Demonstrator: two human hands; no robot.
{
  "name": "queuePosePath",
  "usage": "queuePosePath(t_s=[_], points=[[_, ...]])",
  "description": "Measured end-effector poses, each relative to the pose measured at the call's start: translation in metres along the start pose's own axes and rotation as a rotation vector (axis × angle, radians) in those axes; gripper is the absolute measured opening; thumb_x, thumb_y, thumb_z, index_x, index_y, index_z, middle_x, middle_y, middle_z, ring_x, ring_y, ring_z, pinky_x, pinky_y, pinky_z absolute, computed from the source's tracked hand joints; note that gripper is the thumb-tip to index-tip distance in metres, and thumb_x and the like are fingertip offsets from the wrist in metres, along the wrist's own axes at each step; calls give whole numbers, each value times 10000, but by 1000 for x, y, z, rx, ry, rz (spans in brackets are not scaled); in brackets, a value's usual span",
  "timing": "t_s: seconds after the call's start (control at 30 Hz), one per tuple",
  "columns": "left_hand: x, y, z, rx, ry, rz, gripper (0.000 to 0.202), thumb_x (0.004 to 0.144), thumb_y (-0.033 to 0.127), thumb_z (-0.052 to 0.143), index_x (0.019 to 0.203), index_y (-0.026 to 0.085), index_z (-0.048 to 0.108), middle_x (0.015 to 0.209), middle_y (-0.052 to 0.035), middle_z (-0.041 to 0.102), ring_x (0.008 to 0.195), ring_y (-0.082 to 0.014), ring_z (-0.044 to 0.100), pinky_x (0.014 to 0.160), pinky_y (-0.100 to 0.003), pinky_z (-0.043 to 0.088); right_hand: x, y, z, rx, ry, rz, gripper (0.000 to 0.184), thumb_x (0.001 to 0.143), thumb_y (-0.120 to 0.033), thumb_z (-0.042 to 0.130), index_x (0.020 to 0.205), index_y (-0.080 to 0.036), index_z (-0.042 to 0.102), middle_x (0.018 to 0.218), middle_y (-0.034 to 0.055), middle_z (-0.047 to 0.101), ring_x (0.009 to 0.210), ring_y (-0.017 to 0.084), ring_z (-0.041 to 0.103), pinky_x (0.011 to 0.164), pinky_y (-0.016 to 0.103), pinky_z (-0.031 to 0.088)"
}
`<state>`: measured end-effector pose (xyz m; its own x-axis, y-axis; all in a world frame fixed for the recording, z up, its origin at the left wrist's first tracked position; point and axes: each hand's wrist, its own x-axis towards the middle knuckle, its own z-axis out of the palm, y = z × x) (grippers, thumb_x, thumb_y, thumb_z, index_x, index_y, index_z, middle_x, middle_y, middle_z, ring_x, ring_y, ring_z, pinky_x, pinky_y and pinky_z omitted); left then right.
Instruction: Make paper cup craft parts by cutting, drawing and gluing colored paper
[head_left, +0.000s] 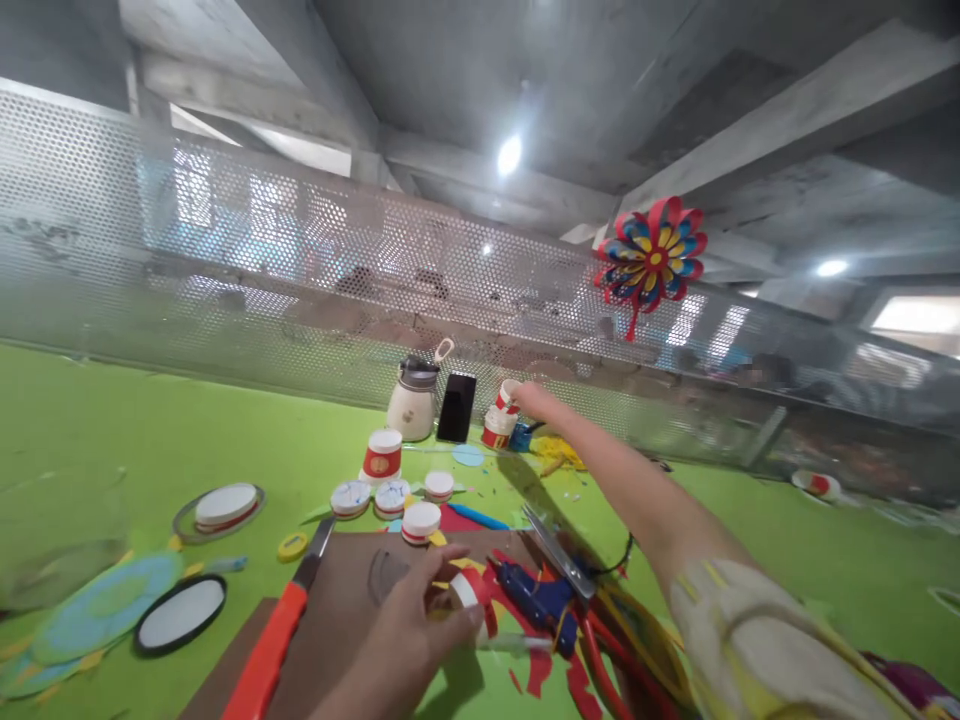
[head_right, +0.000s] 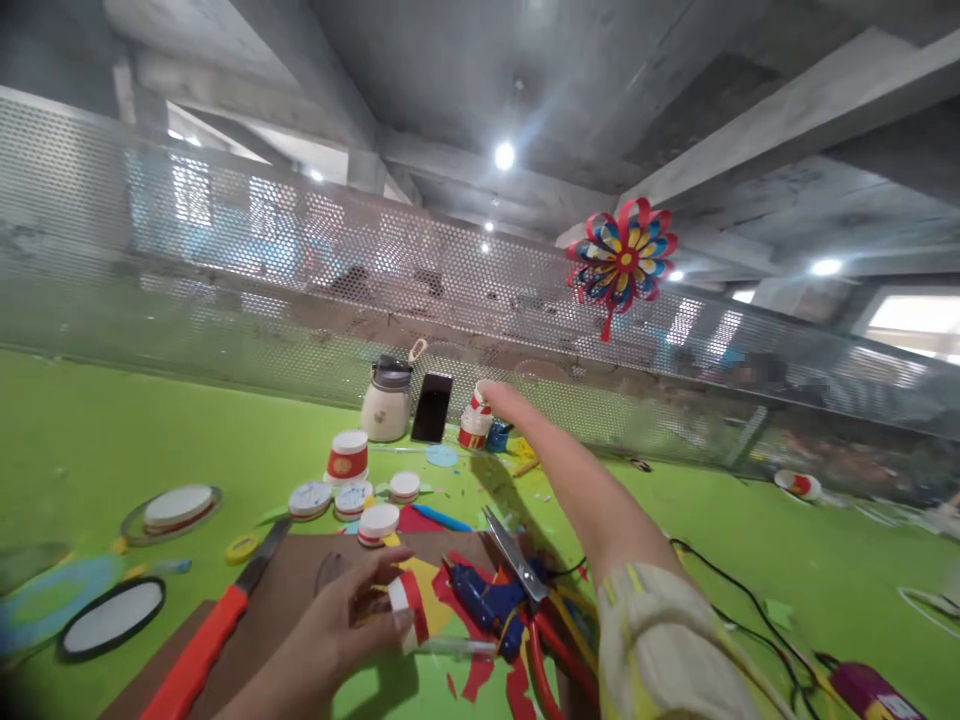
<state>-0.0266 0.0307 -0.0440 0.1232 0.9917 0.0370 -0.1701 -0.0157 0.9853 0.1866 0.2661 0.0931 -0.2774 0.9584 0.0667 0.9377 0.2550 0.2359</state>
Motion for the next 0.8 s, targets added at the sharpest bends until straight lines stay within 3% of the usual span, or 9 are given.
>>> queuePosePath(t_s=[0.2,0.4,0.57,0.8], points=[[1,-7,-4,49,-28,-30,544,606,408,739,1098,207,624,995,-125,608,831,-258,597,660,-324,478,38,1,29,-1,-100,-26,288,917,-303,559,1174,-171,562,1189,80,580,996,217,605,828,405,522],[-2,-2,-1,53,-8,-58,547,614,421,736,1107,218,615,1065,-135,622,889,-265,603,691,-317,496,56,6,43,54,-137,-26,297,909,-314,570,1162,-160,572,1180,69,585,996,234,605,821,403,524],[-4,9,-2,77,12,-74,527,611,381,737,1096,211,621,1035,-138,639,856,-270,613,683,-330,498,54,7,43,115,-38,46,300,917,-311,558,1178,-162,560,1191,78,579,998,226,603,830,416,521],[0,17,-3,-78,28,-58,506,600,339,778,1065,218,621,1029,-125,659,881,-275,647,759,-372,517,30,-10,35,245,28,60,288,915,-316,559,1158,-161,575,1178,67,587,987,230,607,820,403,525]])
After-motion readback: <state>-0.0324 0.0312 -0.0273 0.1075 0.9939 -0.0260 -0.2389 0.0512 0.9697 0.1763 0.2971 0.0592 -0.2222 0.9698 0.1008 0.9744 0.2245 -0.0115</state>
